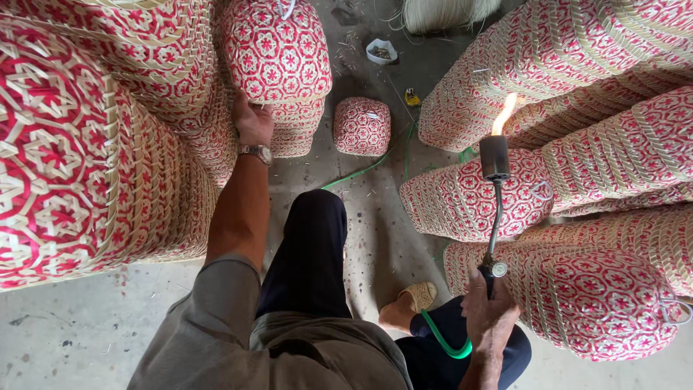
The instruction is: The person uses a handheld blowtorch to apply heat to the edges of small woven baskets. They pick up each basket, rotate it to treat all sides, and then place it back on the floor among other similar baskets.
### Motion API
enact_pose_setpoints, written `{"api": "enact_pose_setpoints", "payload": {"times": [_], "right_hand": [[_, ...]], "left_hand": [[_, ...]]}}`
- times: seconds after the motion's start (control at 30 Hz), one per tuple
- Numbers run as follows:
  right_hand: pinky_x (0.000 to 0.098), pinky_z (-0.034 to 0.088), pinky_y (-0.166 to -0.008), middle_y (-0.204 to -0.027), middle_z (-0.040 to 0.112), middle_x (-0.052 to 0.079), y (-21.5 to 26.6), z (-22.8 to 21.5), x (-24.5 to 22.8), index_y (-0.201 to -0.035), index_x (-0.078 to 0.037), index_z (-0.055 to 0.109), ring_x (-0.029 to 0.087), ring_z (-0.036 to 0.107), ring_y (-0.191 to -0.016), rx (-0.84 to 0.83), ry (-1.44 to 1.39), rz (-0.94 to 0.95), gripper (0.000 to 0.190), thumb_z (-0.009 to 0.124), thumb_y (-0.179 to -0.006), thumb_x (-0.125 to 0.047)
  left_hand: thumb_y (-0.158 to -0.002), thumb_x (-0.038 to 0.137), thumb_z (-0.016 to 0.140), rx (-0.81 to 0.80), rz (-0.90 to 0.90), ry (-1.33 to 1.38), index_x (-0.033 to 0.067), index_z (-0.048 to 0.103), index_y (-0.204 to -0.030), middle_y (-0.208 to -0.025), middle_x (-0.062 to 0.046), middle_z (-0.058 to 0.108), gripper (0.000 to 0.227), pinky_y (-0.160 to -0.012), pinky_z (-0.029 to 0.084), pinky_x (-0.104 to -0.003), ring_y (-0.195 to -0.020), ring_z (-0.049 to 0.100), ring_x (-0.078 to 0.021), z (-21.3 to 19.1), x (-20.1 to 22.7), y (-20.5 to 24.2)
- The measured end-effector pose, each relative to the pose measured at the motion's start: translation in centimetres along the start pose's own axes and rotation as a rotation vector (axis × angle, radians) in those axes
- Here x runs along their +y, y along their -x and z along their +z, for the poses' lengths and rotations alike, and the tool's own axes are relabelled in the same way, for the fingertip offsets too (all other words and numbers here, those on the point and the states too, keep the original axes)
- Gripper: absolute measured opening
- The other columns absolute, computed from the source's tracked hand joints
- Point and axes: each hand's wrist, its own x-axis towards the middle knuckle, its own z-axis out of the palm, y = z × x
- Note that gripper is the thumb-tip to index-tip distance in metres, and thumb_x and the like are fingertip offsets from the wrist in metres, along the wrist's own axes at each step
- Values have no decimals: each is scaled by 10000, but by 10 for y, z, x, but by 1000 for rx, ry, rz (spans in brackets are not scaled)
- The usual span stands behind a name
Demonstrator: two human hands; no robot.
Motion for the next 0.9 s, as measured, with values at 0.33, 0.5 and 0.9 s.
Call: {"api": "enact_pose_setpoints", "payload": {"times": [0.33,0.5,0.9], "right_hand": [[314,409,-442,-539,553,61,-7,13,-14,-868,-15,710,124,524,-463,-70,62,28,405,712,-951,-412],[313,408,-434,-538,552,49,-7,13,-15,-908,-25,721,117,517,-459,-68,53,48,376,710,-943,-399],[295,407,-419,-537,560,33,-6,23,2,-905,-16,711,105,515,-449,-116,41,72,270,698,-946,-283]], "left_hand": [[-965,702,632,24,724,-1525,117,218,-1631,-1624,-225,219,979,-1279,232,-546,-1504,201,-376,34,5,49],[-825,832,724,-210,717,-1971,242,83,-1646,-1698,-225,61,1198,-1249,63,-641,-1560,11,-451,96,12,68],[-1082,766,477,-275,486,-2234,404,92,-1691,-1781,-130,28,806,-1283,8,-695,-1630,18,-416,136,-6,-11]]}}
